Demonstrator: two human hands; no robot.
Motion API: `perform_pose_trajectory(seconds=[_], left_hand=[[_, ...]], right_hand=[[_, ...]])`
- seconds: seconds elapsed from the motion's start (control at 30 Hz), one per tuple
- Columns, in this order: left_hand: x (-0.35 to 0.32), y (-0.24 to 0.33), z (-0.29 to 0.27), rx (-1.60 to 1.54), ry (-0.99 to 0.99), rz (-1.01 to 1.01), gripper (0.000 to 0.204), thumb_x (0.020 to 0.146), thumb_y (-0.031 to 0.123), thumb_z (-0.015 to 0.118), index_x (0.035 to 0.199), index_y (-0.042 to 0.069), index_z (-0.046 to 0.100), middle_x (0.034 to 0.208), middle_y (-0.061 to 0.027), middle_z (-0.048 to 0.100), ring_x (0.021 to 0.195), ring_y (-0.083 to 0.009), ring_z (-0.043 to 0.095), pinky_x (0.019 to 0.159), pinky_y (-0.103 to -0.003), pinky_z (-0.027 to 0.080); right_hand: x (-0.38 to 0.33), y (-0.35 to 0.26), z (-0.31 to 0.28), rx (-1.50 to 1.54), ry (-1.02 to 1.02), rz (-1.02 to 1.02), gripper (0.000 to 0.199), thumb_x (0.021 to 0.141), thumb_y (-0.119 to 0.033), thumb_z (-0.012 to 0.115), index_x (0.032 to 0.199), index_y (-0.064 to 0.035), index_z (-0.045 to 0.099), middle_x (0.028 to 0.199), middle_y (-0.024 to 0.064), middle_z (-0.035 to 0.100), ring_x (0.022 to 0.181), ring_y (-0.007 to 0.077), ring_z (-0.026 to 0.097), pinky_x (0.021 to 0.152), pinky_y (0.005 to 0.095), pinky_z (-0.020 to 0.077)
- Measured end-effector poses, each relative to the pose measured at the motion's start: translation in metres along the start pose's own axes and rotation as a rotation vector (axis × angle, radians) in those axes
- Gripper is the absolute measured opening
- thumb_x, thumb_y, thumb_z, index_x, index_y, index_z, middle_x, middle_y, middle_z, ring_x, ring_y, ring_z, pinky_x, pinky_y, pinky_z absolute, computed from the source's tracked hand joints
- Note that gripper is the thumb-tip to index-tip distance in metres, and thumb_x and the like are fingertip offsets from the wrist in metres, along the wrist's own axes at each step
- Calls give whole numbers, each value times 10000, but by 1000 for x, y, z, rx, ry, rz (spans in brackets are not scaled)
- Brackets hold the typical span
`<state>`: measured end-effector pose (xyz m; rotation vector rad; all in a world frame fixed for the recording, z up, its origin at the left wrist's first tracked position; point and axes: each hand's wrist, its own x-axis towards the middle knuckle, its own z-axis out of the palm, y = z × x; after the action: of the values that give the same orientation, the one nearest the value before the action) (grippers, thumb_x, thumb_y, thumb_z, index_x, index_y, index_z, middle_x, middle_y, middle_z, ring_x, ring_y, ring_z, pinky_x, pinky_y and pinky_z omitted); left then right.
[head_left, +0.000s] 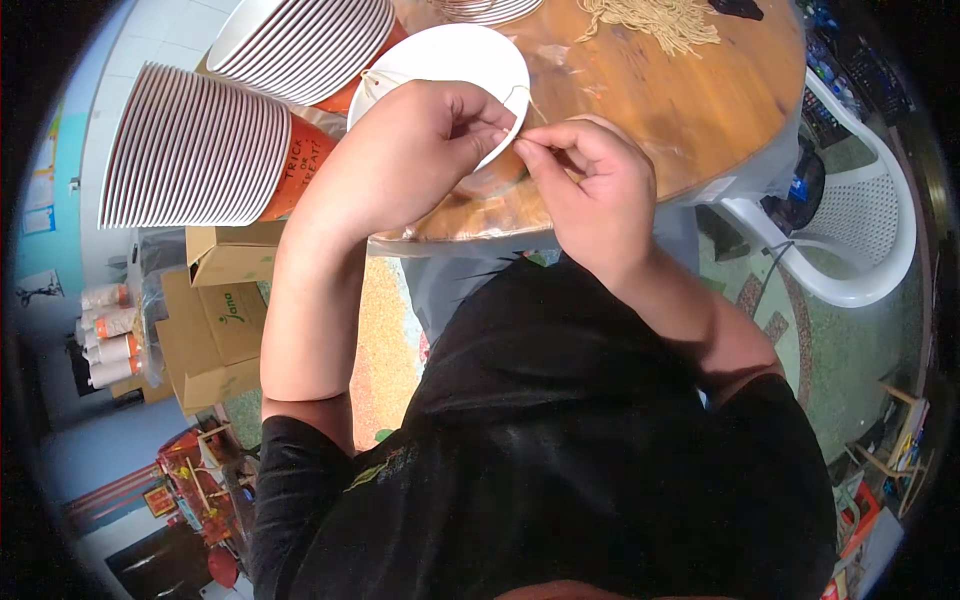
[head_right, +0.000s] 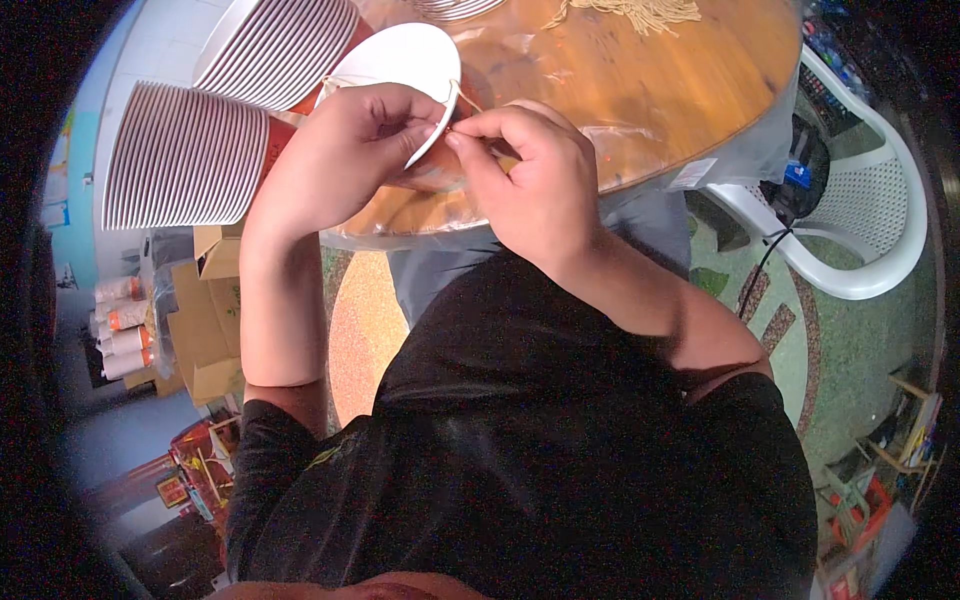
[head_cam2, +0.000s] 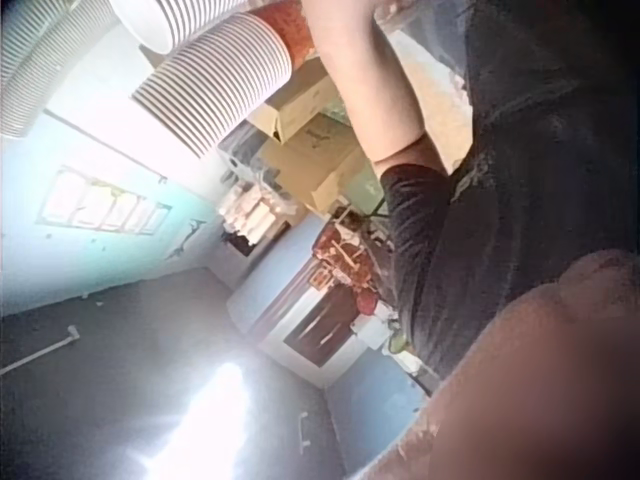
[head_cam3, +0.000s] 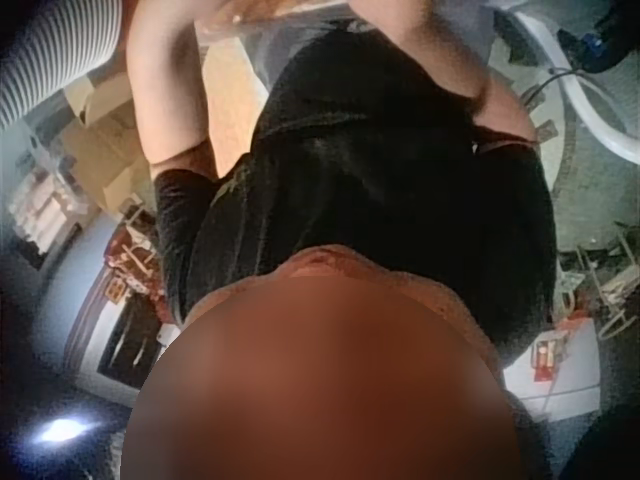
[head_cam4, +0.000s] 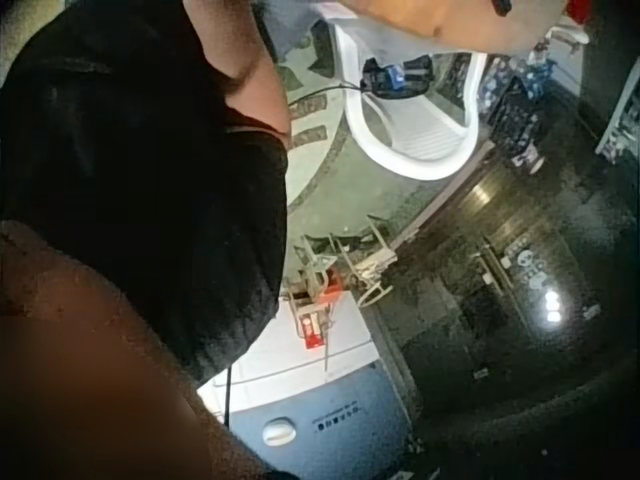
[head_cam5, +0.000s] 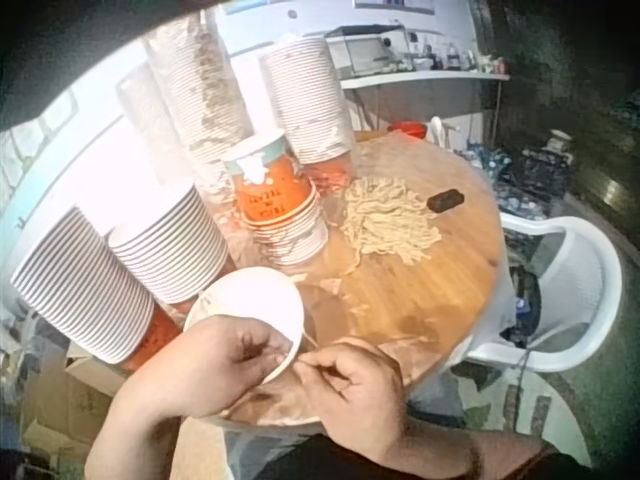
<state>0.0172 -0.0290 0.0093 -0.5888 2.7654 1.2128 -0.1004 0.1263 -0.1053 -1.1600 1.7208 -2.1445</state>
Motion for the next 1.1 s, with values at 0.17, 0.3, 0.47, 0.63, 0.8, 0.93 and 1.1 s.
perform_pose_trajectory(seconds=[0.17, 0.3, 0.47, 0.63, 0.8, 0.93, 1.1], left_hand=[[-3, -1, 7, -25, 58, 13, 166, 1145, 70, 651, 1219, -62, 719, 1048, -9, 742, 948, -65, 699, 828, -257, 630], [-5, 4, 10, -50, 95, 11, 147, 1142, 72, 659, 1191, -46, 731, 1034, 5, 743, 931, -54, 691, 812, -257, 617], [-11, 4, 15, 180, 283, 156, 118, 1098, 76, 717, 1144, -29, 742, 1016, -43, 761, 899, -69, 699, 784, -269, 605], [-12, 10, 19, 388, 494, 462, 113, 1056, 87, 715, 1085, -21, 733, 953, -121, 746, 835, -194, 713, 746, -351, 591], [-9, 15, 24, -126, 474, 174, 148, 1035, 133, 701, 1085, -6, 705, 892, -184, 731, 789, -324, 731, 743, -429, 572], [-3, 12, 24, -84, 402, 138, 158, 1068, 157, 672, 1074, 0, 677, 846, -190, 721, 769, -330, 726, 725, -430, 563], [-3, 13, 35, -53, 460, 175, 177, 1084, 167, 673, 1048, -6, 661, 837, -193, 726, 753, -341, 732, 719, -433, 571]], right_hand=[[-1, 1, 1, 86, -13, 61, 120, 939, -19, 861, 1027, 4, 783, 948, 115, 785, 850, 187, 784, 762, 321, 620], [1, 3, 1, 225, 52, 5, 133, 984, 38, 814, 1100, 25, 751, 1018, 96, 785, 916, 130, 764, 823, 281, 617], [16, -7, -6, 578, 78, 15, 158, 1029, 119, 715, 1146, 26, 663, 1135, 104, 740, 1060, 152, 737, 979, 289, 593], [39, -9, -15, 709, 3, 126, 136, 1032, 131, 674, 1072, 8, 631, 1109, 103, 698, 1095, 188, 726, 1007, 328, 594], [56, -8, -24, 613, -388, 98, 85, 1055, 63, 654, 1046, -19, 637, 1082, 52, 696, 1026, 132, 690, 952, 292, 570], [57, -17, -27, 510, -449, 117, 82, 1057, 56, 653, 1051, -25, 650, 1074, 31, 705, 1003, 108, 682, 923, 276, 560], [49, -26, -26, 536, -325, 269, 110, 1025, 77, 705, 1082, -6, 659, 1033, 37, 726, 963, 103, 708, 884, 258, 583]])
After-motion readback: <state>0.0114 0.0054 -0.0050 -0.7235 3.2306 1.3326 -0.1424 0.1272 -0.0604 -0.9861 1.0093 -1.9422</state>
